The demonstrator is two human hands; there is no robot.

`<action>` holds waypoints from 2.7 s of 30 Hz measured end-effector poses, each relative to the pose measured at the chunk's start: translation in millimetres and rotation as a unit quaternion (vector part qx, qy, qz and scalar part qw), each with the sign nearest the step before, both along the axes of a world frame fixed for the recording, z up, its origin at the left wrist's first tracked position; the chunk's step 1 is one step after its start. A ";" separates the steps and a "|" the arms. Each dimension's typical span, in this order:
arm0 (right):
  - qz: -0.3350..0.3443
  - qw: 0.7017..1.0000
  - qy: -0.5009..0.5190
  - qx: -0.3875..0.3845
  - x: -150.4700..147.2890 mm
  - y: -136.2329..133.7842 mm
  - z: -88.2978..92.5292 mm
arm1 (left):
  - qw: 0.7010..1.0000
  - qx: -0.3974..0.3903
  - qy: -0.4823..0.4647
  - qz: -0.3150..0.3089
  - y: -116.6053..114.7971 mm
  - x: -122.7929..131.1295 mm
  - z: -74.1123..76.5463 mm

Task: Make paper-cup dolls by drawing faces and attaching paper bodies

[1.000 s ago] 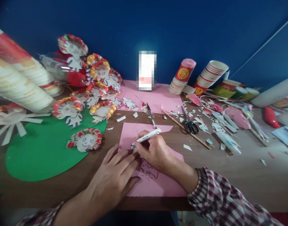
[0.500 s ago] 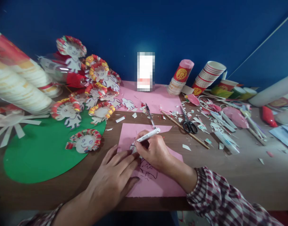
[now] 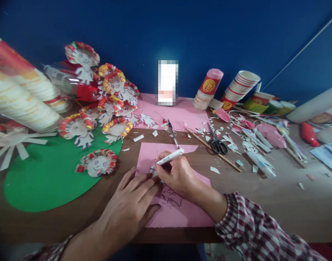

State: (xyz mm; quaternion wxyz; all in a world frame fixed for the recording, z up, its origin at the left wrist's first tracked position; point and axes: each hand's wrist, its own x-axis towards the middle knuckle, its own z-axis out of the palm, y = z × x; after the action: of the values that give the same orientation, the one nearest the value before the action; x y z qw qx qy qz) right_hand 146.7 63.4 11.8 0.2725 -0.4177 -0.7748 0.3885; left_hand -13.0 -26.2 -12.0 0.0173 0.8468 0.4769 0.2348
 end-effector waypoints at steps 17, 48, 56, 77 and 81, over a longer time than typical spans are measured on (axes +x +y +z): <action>-0.024 0.999 -0.015 0.022 -1.9 1.4 2.8 | 1.000 -0.001 -0.012 0.000 0.8 0.2 1.7; -0.042 0.999 -0.012 0.026 -1.5 2.0 3.2 | 1.000 0.004 -0.016 0.002 -0.2 0.2 0.3; -0.082 0.981 0.141 -0.108 3.6 9.7 -3.0 | 1.000 -0.013 -0.019 0.001 -0.4 -0.7 2.2; -0.038 0.999 0.009 -0.010 1.1 5.0 2.1 | 1.000 -0.005 -0.016 0.001 -0.6 -0.5 -0.4; -0.035 0.999 0.016 -0.007 2.2 5.2 -0.4 | 1.000 -0.006 -0.017 0.000 -0.2 -0.5 -0.4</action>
State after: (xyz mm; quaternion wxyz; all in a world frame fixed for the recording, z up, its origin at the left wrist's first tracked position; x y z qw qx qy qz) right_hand 149.0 68.6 11.4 0.2953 -0.4407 -0.7524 0.3906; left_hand -13.5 -26.3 -12.5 0.0308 0.8427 0.4780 0.2459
